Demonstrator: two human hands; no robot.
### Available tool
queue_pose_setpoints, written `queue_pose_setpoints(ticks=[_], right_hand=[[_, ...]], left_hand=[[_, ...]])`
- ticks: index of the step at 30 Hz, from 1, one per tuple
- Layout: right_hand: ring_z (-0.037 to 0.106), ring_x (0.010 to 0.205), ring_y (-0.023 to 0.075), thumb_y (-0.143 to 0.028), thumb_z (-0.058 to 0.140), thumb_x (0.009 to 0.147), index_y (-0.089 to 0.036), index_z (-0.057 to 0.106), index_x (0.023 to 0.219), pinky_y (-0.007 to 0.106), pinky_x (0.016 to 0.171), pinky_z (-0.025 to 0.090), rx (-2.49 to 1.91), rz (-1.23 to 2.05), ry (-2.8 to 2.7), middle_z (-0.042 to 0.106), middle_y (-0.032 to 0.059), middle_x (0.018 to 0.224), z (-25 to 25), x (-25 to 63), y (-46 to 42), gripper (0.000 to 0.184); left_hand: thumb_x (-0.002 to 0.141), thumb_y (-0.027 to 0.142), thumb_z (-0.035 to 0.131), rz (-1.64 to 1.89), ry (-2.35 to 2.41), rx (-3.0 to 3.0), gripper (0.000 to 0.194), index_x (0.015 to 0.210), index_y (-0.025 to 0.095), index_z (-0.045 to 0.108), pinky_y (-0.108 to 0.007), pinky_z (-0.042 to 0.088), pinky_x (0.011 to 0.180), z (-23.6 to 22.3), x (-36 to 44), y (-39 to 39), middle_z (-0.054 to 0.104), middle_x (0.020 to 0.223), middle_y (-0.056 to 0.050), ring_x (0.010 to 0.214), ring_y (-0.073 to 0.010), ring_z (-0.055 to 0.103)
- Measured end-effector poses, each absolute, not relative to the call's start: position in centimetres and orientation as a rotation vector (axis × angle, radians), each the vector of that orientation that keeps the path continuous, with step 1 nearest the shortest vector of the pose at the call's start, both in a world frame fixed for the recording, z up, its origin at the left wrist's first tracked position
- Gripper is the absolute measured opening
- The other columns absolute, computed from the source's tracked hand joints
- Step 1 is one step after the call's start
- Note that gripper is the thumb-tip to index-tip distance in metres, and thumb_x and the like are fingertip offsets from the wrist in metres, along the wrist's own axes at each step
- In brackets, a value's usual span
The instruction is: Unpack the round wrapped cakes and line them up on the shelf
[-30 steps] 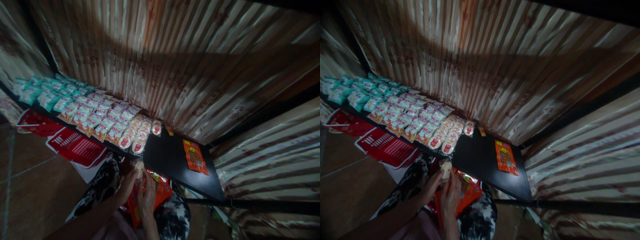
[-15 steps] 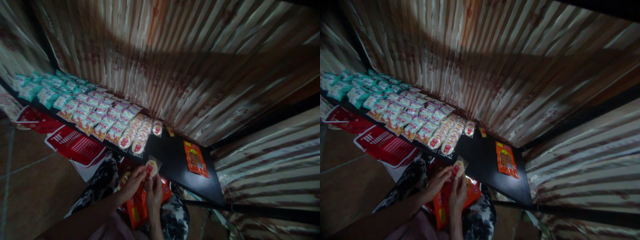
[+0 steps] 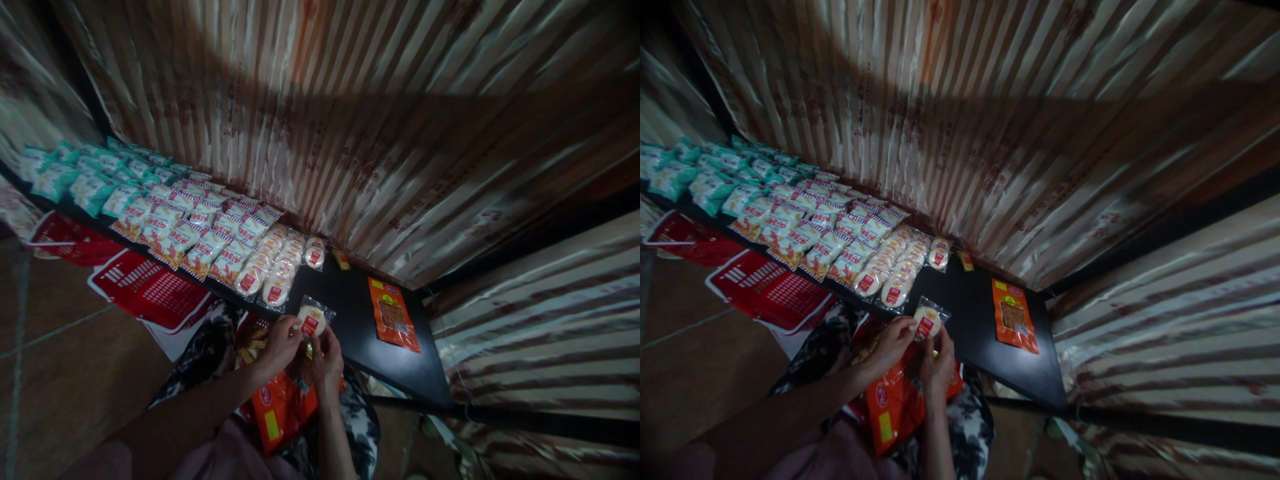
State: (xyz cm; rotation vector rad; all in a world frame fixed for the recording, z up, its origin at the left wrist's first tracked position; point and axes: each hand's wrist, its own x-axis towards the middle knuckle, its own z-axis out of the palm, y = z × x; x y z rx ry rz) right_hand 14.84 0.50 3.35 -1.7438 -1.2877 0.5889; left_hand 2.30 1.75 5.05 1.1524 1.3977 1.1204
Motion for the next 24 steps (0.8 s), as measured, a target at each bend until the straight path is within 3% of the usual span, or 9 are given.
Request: queue_pose_setpoints(ticks=[5,13,18,24], right_hand=[[0.062,0.096,0.0270,-0.047,0.045,0.079,-0.014,0.065,0.112,0.038,0.084,0.046,-1.817,0.478,-1.410,0.068,0.0137,0.104,4.2,15.9,2.6,0.051],[0.066,0.086,0.0257,-0.046,0.047,0.078,-0.015,0.067,0.107,0.034,0.076,0.047,-1.825,0.587,-1.308,0.071,0.0112,0.099,2.6,15.9,4.1,0.048],[0.067,0.083,0.0261,-0.048,0.049,0.074,-0.016,0.068,0.105,0.034,0.073,0.047,-1.899,0.596,-1.291,0.072,0.0104,0.097,2.4,16.5,5.4,0.049],[0.066,0.084,0.0259,-0.047,0.046,0.074,-0.016,0.067,0.105,0.034,0.073,0.047,-1.880,0.578,-1.281,0.072,0.0113,0.095,3.1,16.9,7.7,0.049]], left_hand=[[0.072,0.013,0.049,1.137,1.420,1.215,0.028,0.094,0.016,0.066,-0.033,0.043,0.096,5.2,3.1,3.2,0.062,0.109,-0.010,0.101,-0.0202,0.058],[0.072,0.013,0.048,1.032,1.426,1.363,0.036,0.103,0.015,0.065,-0.035,0.038,0.104,4.5,4.1,4.5,0.060,0.119,-0.012,0.114,-0.0236,0.055],[0.072,0.013,0.048,0.941,1.462,1.465,0.054,0.126,0.010,0.054,-0.036,0.025,0.114,3.7,4.3,4.5,0.042,0.143,-0.014,0.135,-0.0267,0.035],[0.071,0.013,0.049,0.876,1.444,1.589,0.065,0.135,0.006,0.043,-0.040,0.019,0.117,3.7,4.9,5.7,0.022,0.153,-0.016,0.142,-0.0279,0.020]])
